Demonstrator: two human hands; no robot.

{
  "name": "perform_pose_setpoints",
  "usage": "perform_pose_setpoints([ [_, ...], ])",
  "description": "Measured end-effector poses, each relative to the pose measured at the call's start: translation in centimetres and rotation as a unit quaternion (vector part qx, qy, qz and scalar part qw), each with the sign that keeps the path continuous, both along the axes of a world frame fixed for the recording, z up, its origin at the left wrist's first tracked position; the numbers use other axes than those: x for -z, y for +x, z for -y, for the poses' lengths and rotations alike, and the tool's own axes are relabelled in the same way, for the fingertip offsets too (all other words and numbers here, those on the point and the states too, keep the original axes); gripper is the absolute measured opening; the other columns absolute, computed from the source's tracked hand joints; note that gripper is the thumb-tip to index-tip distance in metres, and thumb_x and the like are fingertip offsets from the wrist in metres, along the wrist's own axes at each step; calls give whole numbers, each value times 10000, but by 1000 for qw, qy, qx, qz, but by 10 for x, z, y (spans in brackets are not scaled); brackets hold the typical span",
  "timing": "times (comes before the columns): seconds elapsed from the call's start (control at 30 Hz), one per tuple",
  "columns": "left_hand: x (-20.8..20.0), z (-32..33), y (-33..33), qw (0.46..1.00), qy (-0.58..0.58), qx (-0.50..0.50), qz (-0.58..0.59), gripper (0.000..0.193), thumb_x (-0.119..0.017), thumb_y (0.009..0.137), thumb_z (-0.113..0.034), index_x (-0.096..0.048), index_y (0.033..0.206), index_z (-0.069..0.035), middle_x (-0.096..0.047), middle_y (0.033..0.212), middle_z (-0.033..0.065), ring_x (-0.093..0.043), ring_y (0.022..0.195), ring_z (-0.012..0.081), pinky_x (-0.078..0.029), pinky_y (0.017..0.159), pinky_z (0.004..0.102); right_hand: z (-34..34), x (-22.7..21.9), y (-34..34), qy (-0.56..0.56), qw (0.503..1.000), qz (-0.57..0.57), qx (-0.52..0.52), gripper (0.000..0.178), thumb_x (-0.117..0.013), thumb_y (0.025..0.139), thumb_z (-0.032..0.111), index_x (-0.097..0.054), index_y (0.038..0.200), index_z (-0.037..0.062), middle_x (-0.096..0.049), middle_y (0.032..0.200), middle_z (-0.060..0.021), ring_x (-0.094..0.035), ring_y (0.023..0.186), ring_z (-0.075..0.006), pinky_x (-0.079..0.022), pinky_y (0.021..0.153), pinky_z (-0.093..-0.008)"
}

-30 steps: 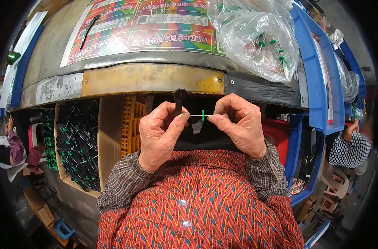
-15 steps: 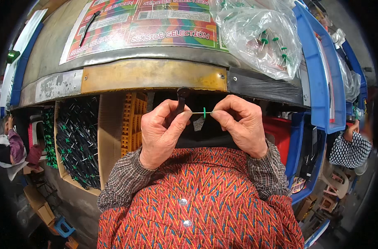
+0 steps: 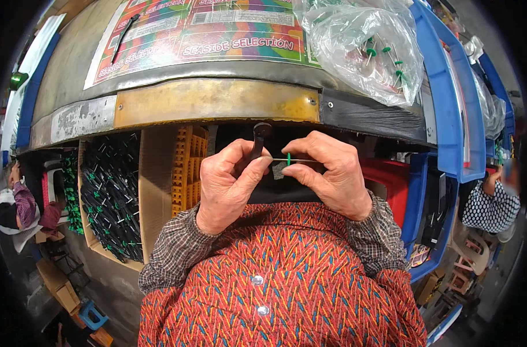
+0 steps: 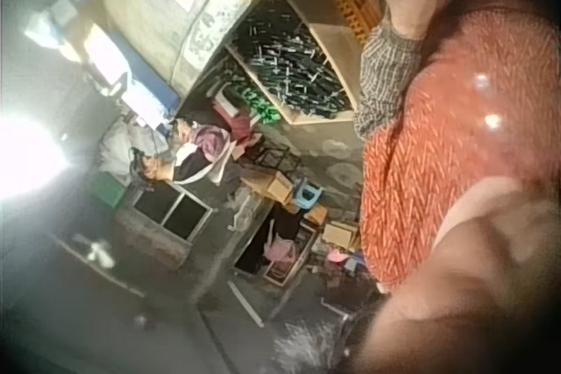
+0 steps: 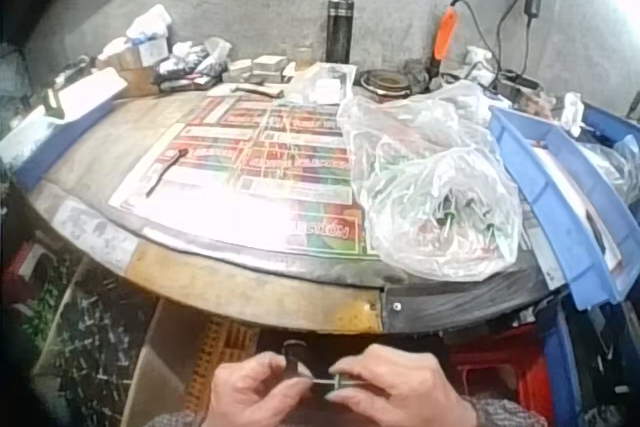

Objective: The person assembles small plastic components by hand, sliding a plastic pin into a plastic bracket.

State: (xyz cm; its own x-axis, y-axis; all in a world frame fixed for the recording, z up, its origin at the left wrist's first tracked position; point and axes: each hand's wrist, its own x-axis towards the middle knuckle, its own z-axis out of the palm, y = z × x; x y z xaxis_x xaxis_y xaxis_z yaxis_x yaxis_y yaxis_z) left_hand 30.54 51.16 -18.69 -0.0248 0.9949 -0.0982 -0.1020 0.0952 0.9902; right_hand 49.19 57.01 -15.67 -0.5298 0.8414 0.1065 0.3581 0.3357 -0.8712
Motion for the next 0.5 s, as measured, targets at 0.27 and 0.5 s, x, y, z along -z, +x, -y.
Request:
perform_pose_setpoints([
  [0.27, 4, 6, -10, 999, -36, 33, 4, 174, -600, 925, -69, -575, 1068, 27, -662, 829, 72, -490, 544, 21, -409, 492, 177, -1, 4, 3, -61, 996, 22, -68, 197, -744, 755, 90, -620, 863, -19, -573, 732, -83, -565, 591, -144, -450, 527, -285],
  [0.5, 5, 6, -18, 993, -53, 13, 103, 148, -547, 948, -71, -541, 1043, 42, -636, 822, 121, -529, 502, 74, -453, 479, 206, 1, 4, 3, -44, 998, 9, -44, 200, -758, 742, 77, -622, 853, -17, -572, 712, -73, -558, 593, -125, -443, 522, -268],
])
